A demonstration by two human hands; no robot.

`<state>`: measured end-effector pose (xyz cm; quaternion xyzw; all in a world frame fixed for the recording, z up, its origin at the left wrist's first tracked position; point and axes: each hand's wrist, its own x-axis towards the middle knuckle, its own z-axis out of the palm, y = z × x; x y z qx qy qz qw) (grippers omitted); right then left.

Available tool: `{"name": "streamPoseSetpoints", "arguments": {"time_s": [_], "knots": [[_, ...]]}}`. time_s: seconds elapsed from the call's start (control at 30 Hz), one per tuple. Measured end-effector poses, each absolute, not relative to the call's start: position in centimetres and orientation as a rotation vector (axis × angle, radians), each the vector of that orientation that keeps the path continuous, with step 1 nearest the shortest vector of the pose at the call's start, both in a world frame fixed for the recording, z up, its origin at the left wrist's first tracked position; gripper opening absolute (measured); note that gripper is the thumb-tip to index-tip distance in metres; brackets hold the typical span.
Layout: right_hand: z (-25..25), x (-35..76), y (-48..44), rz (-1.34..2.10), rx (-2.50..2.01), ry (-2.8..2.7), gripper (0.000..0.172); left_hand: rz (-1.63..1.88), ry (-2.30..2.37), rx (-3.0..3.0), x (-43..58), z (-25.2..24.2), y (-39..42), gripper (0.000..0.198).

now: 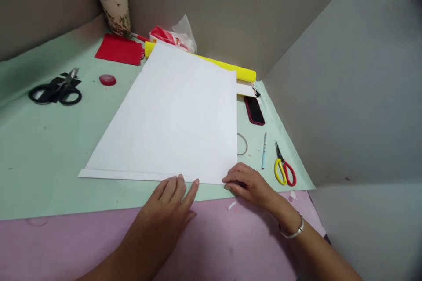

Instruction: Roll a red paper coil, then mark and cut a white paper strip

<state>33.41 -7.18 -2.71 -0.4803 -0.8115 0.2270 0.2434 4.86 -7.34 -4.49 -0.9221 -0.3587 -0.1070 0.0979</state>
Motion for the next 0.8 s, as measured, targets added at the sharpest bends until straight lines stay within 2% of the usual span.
{"name": "streamPoseSetpoints", "arguments": {"time_s": [0.8], "knots": [[-2.72,33.41,-7.22,0.659,-1.331,-2.200,0.013,-0.350,-1.128,-2.776,4.93,-4.57,-7.33,0.046]]}}
